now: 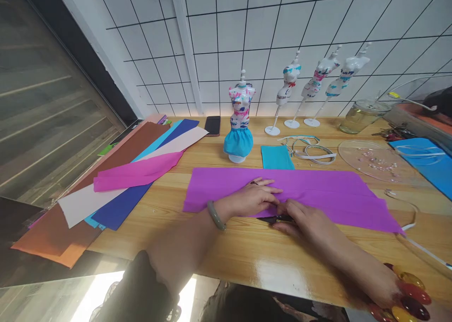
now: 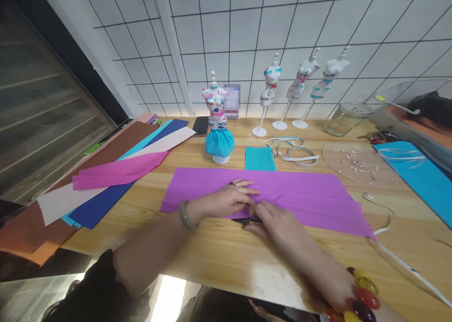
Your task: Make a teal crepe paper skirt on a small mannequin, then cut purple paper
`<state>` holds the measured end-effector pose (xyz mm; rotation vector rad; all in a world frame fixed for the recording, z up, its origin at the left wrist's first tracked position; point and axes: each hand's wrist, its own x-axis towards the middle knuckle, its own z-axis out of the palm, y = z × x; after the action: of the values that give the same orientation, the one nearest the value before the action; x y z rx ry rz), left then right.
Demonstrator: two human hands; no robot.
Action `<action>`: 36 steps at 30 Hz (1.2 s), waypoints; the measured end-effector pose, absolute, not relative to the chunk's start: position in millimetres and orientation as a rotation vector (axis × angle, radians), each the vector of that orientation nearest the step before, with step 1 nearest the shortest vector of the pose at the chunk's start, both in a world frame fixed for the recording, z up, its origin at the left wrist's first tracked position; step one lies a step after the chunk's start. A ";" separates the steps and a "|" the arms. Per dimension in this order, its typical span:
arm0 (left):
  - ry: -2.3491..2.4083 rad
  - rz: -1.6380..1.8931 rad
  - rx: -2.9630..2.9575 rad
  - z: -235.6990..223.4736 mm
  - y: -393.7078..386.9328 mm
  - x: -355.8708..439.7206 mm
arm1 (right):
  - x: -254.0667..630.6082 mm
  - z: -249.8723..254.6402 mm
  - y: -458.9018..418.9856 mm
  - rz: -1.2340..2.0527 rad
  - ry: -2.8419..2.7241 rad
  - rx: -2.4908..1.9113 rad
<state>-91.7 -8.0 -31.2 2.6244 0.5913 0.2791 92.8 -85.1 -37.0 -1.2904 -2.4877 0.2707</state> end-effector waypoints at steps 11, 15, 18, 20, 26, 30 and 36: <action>0.576 0.264 2.641 -30.8 -6.9 -91.3 | 91.1 -40.0 -84.1 0.276 -2.495 -1.261; 0.577 0.272 2.637 -31.3 -6.6 -91.6 | 86.9 -39.4 -83.2 0.255 -2.501 -1.244; 0.588 0.262 2.628 -32.0 -6.6 -91.9 | 87.1 -38.6 -83.0 0.278 -2.485 -1.242; 0.579 0.282 2.618 -33.4 -6.4 -92.2 | 88.8 -39.1 -83.0 0.282 -2.475 -1.248; 0.561 0.308 2.616 -36.2 -5.7 -92.4 | 93.3 -42.1 -83.2 0.255 -2.487 -1.281; 0.549 0.309 2.634 -35.4 -5.3 -92.1 | 89.9 -41.1 -82.5 0.279 -2.507 -1.281; 0.540 0.321 2.654 -38.4 -3.6 -92.5 | 81.7 -39.5 -81.4 0.308 -2.560 -1.273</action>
<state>-92.5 -3.6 -38.4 2.6543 0.5401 0.3214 81.7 -81.4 -39.5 -1.2730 -2.5603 0.3075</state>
